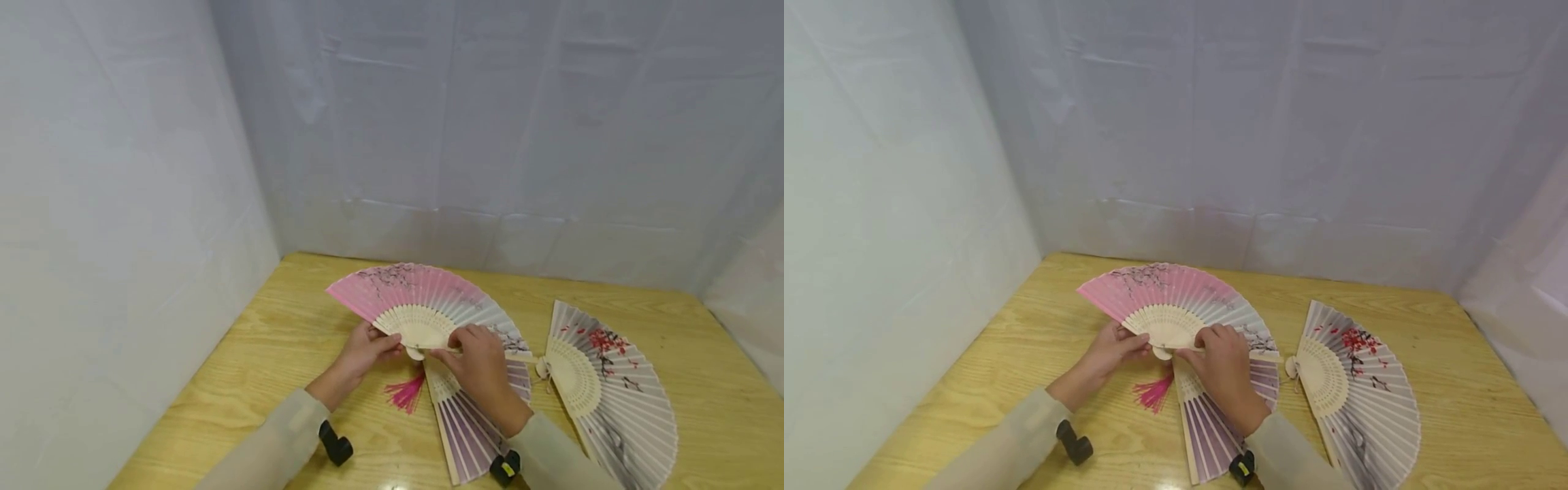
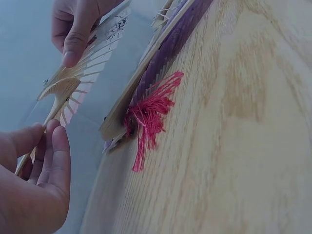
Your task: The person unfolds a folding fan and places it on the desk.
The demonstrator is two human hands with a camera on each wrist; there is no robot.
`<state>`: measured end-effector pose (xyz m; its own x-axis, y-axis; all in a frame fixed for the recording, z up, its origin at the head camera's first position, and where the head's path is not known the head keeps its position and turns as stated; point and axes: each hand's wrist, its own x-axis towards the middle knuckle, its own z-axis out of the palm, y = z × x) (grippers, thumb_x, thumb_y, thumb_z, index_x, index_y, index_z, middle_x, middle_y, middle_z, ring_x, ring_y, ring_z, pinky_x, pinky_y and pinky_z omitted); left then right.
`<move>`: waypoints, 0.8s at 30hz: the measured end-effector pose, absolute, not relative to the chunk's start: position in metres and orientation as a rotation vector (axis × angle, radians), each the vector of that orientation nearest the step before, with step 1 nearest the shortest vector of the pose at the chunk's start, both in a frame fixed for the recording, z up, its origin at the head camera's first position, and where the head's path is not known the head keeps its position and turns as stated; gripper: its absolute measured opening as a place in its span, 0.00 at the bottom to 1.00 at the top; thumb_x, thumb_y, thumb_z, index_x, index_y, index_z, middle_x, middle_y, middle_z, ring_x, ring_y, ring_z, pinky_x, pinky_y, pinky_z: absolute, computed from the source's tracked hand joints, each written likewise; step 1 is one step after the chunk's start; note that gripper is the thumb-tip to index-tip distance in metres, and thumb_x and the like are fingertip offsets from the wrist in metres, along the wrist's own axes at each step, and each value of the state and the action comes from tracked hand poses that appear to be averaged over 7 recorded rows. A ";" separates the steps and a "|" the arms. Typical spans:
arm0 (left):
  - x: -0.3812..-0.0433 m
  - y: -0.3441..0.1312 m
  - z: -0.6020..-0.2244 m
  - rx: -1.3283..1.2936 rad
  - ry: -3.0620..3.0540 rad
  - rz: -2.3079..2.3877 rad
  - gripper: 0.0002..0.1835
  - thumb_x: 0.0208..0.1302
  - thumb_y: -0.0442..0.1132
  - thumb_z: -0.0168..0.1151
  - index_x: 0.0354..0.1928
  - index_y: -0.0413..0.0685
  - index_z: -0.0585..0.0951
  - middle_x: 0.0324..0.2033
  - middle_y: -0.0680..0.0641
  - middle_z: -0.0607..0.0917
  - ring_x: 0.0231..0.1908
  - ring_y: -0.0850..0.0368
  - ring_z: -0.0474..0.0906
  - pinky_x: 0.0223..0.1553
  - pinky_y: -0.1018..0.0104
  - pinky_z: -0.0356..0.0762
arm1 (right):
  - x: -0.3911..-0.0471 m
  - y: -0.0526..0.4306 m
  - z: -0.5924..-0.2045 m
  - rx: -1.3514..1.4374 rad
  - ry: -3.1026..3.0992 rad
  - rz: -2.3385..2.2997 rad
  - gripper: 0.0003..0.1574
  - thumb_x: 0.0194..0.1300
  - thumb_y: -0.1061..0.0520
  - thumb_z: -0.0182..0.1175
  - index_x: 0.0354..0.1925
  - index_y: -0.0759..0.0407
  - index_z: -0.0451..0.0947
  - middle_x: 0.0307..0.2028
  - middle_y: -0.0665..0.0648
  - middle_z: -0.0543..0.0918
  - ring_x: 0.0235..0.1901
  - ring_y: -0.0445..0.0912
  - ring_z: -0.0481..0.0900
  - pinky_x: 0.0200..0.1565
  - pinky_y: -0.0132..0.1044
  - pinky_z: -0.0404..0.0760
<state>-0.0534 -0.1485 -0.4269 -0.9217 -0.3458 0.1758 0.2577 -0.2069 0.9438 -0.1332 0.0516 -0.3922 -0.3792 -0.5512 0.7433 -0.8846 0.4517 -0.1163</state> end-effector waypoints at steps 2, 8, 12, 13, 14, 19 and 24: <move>-0.054 -0.149 -0.427 0.109 -1.674 -2.169 0.22 0.67 0.24 0.56 0.60 0.30 0.65 0.30 0.51 0.84 0.29 0.63 0.81 0.36 0.71 0.83 | -0.132 0.052 -0.392 1.205 -2.107 0.674 0.22 0.46 0.44 0.77 0.22 0.55 0.75 0.22 0.48 0.72 0.23 0.42 0.66 0.28 0.36 0.68; -0.056 -0.153 -0.429 0.151 -1.640 -2.162 0.23 0.66 0.23 0.56 0.62 0.30 0.65 0.31 0.49 0.85 0.28 0.62 0.81 0.36 0.71 0.83 | -0.127 0.053 -0.391 1.260 -2.142 0.587 0.20 0.48 0.51 0.77 0.23 0.55 0.74 0.22 0.48 0.71 0.22 0.41 0.66 0.24 0.34 0.69; -0.054 -0.156 -0.427 0.149 -1.672 -2.130 0.21 0.67 0.25 0.57 0.60 0.30 0.66 0.29 0.51 0.85 0.28 0.62 0.81 0.37 0.69 0.83 | -0.127 0.054 -0.389 1.273 -2.161 0.542 0.15 0.47 0.62 0.74 0.25 0.56 0.74 0.24 0.49 0.71 0.24 0.42 0.69 0.26 0.36 0.72; -0.054 -0.157 -0.426 0.148 -1.677 -2.128 0.20 0.67 0.25 0.57 0.59 0.31 0.67 0.29 0.51 0.85 0.28 0.62 0.81 0.37 0.69 0.83 | -0.128 0.054 -0.389 1.271 -2.167 0.545 0.15 0.46 0.64 0.73 0.25 0.56 0.74 0.24 0.49 0.71 0.24 0.42 0.69 0.26 0.36 0.72; -0.054 -0.159 -0.426 0.146 -1.680 -2.126 0.20 0.67 0.25 0.57 0.58 0.31 0.67 0.29 0.52 0.85 0.28 0.62 0.81 0.37 0.69 0.83 | -0.129 0.054 -0.389 1.268 -2.180 0.544 0.14 0.46 0.65 0.71 0.25 0.56 0.73 0.24 0.49 0.71 0.24 0.43 0.68 0.27 0.37 0.72; -0.053 -0.169 -0.424 0.144 -1.672 -2.146 0.19 0.66 0.24 0.56 0.58 0.31 0.66 0.27 0.53 0.84 0.27 0.63 0.81 0.35 0.71 0.82 | -0.132 0.057 -0.387 1.278 -2.285 0.535 0.13 0.47 0.66 0.68 0.25 0.56 0.73 0.23 0.48 0.70 0.24 0.43 0.66 0.28 0.37 0.70; -0.048 -0.181 -0.420 0.137 -1.697 -2.123 0.23 0.67 0.24 0.56 0.61 0.33 0.63 0.29 0.54 0.84 0.29 0.63 0.81 0.35 0.71 0.82 | -0.136 0.061 -0.385 1.280 -2.317 0.499 0.15 0.45 0.66 0.68 0.22 0.55 0.69 0.21 0.48 0.67 0.23 0.44 0.64 0.26 0.37 0.67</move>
<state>-0.0483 -0.1805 -0.4196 -0.9079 -0.3787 0.1796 0.2586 -0.1690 0.9511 -0.1362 0.0610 -0.3854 -0.4722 -0.6971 0.5395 -0.8574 0.5053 -0.0974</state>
